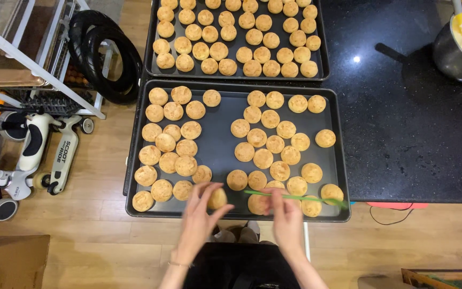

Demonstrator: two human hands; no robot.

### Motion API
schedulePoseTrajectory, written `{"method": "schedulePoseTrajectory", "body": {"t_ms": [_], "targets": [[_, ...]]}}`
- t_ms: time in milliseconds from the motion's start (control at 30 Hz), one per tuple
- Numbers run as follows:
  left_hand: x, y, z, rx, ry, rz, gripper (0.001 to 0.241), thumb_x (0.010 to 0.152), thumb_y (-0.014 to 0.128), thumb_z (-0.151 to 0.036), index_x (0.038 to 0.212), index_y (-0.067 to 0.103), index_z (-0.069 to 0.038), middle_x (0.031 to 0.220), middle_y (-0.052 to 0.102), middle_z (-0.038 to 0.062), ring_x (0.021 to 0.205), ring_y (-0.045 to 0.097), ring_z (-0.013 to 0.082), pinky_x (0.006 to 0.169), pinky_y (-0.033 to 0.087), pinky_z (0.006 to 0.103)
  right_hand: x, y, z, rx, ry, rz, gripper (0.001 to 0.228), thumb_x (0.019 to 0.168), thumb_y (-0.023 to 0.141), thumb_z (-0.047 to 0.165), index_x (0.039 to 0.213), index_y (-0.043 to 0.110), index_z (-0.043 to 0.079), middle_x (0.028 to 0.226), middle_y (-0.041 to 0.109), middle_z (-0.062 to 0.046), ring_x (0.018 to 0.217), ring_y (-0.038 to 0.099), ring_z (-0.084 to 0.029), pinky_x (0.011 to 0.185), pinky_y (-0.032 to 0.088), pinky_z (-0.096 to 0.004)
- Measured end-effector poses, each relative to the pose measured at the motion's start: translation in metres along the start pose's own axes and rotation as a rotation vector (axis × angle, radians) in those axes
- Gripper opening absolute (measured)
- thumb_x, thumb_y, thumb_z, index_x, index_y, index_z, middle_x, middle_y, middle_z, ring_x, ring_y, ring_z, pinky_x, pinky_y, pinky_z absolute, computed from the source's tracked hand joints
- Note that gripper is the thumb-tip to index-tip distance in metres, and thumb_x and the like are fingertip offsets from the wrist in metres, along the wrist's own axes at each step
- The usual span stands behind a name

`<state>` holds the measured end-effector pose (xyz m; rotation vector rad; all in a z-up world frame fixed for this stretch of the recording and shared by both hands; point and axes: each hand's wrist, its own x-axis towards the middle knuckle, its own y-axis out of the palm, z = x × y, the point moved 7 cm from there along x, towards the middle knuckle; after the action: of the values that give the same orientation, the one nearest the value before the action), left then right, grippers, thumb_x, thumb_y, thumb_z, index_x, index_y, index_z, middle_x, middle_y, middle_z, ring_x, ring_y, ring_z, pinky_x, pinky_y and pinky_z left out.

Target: Moving trays of baked goods from a cooling rack to a counter and marking each item with a spoon.

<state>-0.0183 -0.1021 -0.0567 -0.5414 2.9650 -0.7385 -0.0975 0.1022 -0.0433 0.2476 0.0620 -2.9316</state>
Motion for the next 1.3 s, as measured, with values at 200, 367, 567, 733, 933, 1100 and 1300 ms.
{"method": "schedulePoseTrajectory", "body": {"t_ms": [200,367,567,733,933,1100,1300], "targets": [[0.01,0.033,0.071,0.987,0.222,0.056,0.066,0.071,0.082,-0.054,0.125,0.064,-0.021,0.129,0.058,0.009,0.115,0.054,0.0294,0.094,0.044,0.0447,0.013,-0.049,-0.005,-0.044,0.014,-0.245,0.039,0.108,0.049,0.028,0.09,0.072,0.002,0.074,0.067,-0.008,0.058,0.055,-0.013,0.058,0.046,-0.025],[0.042,0.076,0.033,0.568,0.382,0.178,0.056,0.094,0.071,-0.033,0.138,0.054,-0.002,0.13,0.061,0.011,0.116,0.056,0.0279,0.095,0.049,0.0411,0.016,-0.046,0.033,-0.118,-0.054,-0.263,0.039,0.109,0.047,0.027,0.098,0.074,0.002,0.071,0.065,-0.005,0.059,0.054,-0.011,0.067,0.048,-0.026],[0.065,0.059,-0.02,0.247,0.26,0.166,0.051,0.092,0.073,-0.026,0.137,0.057,-0.006,0.13,0.059,0.015,0.12,0.056,0.0326,0.1,0.047,0.0426,0.016,-0.024,0.045,-0.131,-0.146,-0.179,0.038,0.106,0.048,0.022,0.083,0.072,0.003,0.09,0.076,-0.008,0.06,0.06,-0.012,0.055,0.049,-0.024],[0.049,0.065,-0.019,-1.065,-0.455,-0.002,0.056,0.103,0.034,-0.045,0.091,0.065,0.0,0.062,0.056,0.011,0.036,0.046,0.0207,0.028,0.026,0.0293,0.001,0.017,0.079,-0.254,-0.483,-0.025,0.036,0.107,0.043,0.021,0.091,0.07,0.003,0.072,0.069,-0.004,0.063,0.065,-0.014,0.067,0.051,-0.029],[0.045,0.031,-0.068,-0.718,-0.371,-0.039,0.051,0.103,0.029,-0.036,0.086,0.065,-0.005,0.061,0.056,0.009,0.036,0.041,0.0134,0.027,0.03,0.0259,-0.014,0.033,0.098,-0.381,-0.758,0.047,0.027,0.105,0.047,0.012,0.097,0.07,-0.001,0.081,0.07,-0.007,0.07,0.064,-0.018,0.068,0.053,-0.028],[0.044,0.028,-0.075,-0.538,-0.269,-0.014,0.049,0.099,0.033,-0.04,0.088,0.068,-0.007,0.072,0.067,0.007,0.054,0.055,0.0139,0.043,0.04,0.0273,-0.007,0.039,0.08,-0.377,-0.697,0.158,0.021,0.101,0.054,0.009,0.094,0.071,0.0,0.094,0.073,-0.008,0.086,0.065,-0.025,0.078,0.05,-0.035],[0.039,0.044,-0.074,-0.932,-0.481,0.016,0.05,0.098,0.043,-0.043,0.12,0.068,-0.005,0.122,0.069,0.011,0.103,0.067,0.0192,0.075,0.058,0.0328,0.003,0.016,0.072,-0.192,-0.44,-0.062,0.031,0.103,0.049,0.015,0.098,0.077,0.003,0.096,0.075,-0.009,0.078,0.062,-0.017,0.071,0.05,-0.029]]}}
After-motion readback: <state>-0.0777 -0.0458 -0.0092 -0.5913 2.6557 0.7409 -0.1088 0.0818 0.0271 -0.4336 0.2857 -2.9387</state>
